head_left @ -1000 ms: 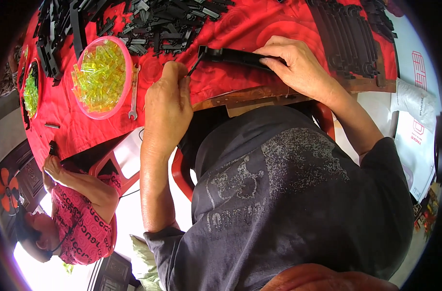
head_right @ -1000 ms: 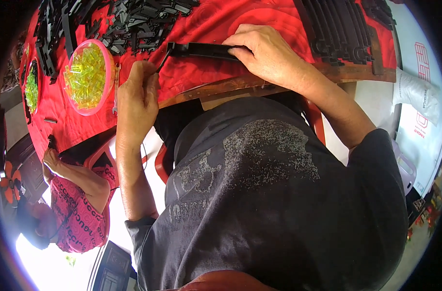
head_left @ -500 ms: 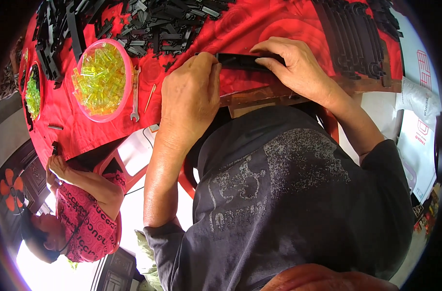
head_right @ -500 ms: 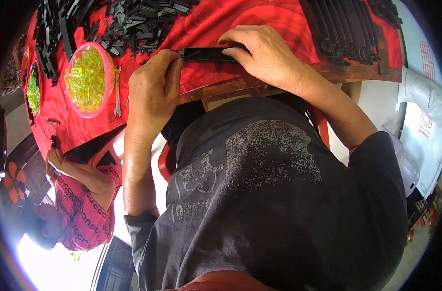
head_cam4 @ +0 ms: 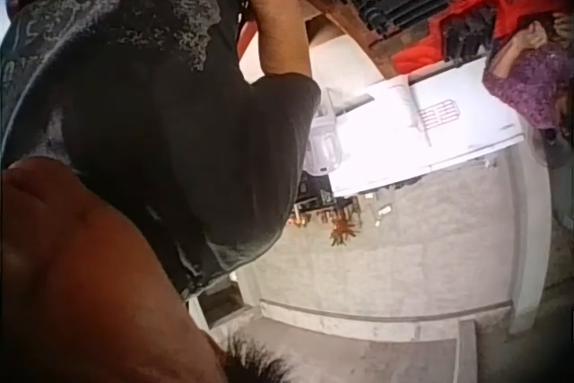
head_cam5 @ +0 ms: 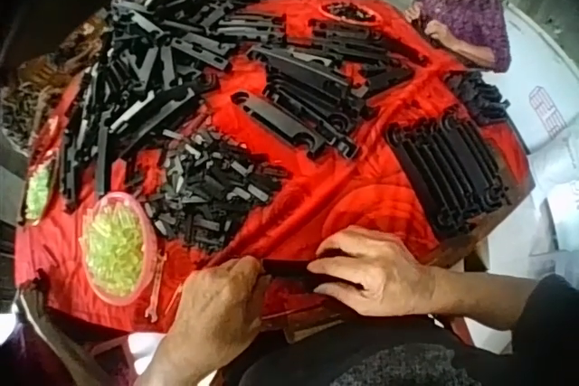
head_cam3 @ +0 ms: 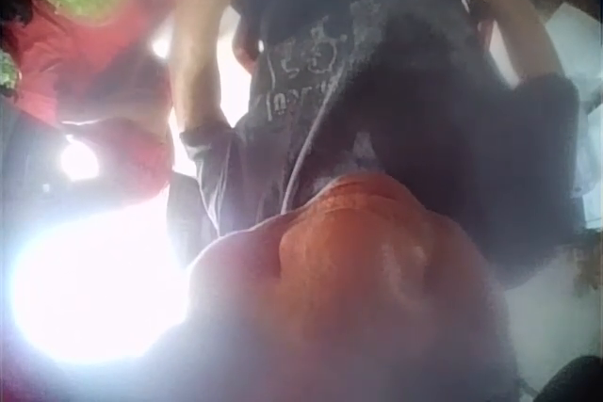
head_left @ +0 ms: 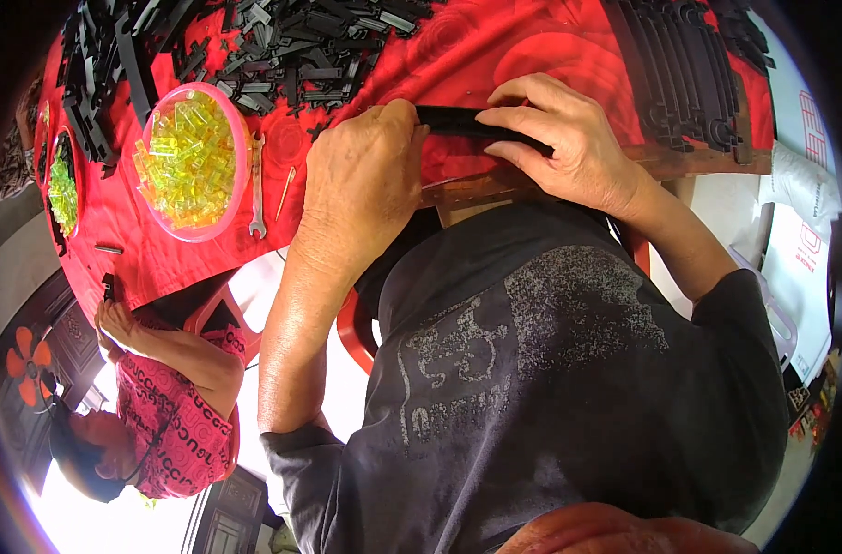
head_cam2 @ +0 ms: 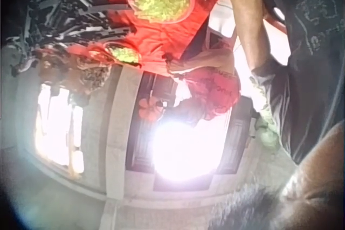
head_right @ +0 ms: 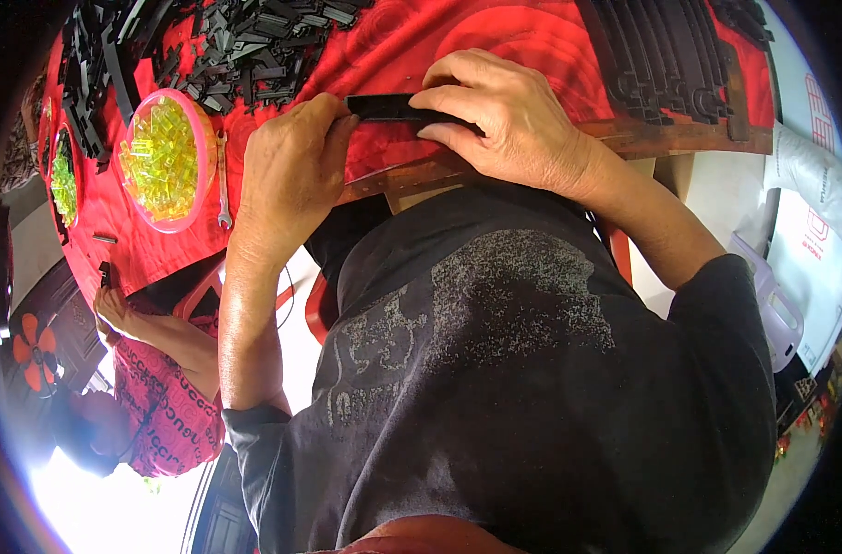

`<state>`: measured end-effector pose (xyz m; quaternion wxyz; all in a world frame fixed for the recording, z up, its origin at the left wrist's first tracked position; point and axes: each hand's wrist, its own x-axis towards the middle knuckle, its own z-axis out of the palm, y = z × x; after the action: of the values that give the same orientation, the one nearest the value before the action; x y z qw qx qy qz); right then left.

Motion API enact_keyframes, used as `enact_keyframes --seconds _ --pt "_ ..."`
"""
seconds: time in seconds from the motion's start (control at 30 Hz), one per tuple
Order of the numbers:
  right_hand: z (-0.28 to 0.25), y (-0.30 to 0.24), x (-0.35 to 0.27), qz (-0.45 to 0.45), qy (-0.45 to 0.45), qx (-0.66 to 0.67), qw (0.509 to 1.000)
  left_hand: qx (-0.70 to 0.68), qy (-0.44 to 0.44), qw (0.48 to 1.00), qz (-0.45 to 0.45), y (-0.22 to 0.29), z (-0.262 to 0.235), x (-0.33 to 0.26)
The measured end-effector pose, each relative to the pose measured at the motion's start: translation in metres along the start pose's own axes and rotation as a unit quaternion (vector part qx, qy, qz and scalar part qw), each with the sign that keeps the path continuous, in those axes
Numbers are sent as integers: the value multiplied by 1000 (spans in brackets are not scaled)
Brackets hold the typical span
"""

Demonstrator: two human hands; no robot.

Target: The person inserts a small plastic piece into a black plastic housing and fits black plastic components into the housing by hand.

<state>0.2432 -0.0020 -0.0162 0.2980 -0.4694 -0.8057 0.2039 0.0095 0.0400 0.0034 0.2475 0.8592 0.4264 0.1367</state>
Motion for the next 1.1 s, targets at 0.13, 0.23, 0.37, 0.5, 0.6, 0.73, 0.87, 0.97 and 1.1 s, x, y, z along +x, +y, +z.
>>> enact_keyframes --seconds 0.13,0.23,0.37,0.5,0.6,0.73,0.87,0.97,1.1 --pt "4 4 -4 -1 -14 -40 999 23 -11 1000 9 0 -1 2" --pt "6 4 -6 -26 -14 -47 998 31 -16 999 22 -3 1 5" --pt "7 6 -5 -33 -17 -40 999 50 -30 998 28 -4 -2 8" --pt "8 10 -4 -34 -22 -27 999 63 -31 996 52 -7 -2 13" --pt "9 12 -5 -33 -26 -17 999 70 -42 995 57 -6 -4 17" --pt "8 13 -3 -34 -33 -12 999 49 -67 995 52 -8 -7 20" --pt "7 13 -2 -42 -36 -17 998 47 -79 994 52 -10 -10 22" --pt "7 13 -1 -41 -38 -17 998 33 -75 995 57 -11 -12 23" --pt "7 13 -2 -34 -39 -16 999 21 -79 995 56 -11 -11 24"
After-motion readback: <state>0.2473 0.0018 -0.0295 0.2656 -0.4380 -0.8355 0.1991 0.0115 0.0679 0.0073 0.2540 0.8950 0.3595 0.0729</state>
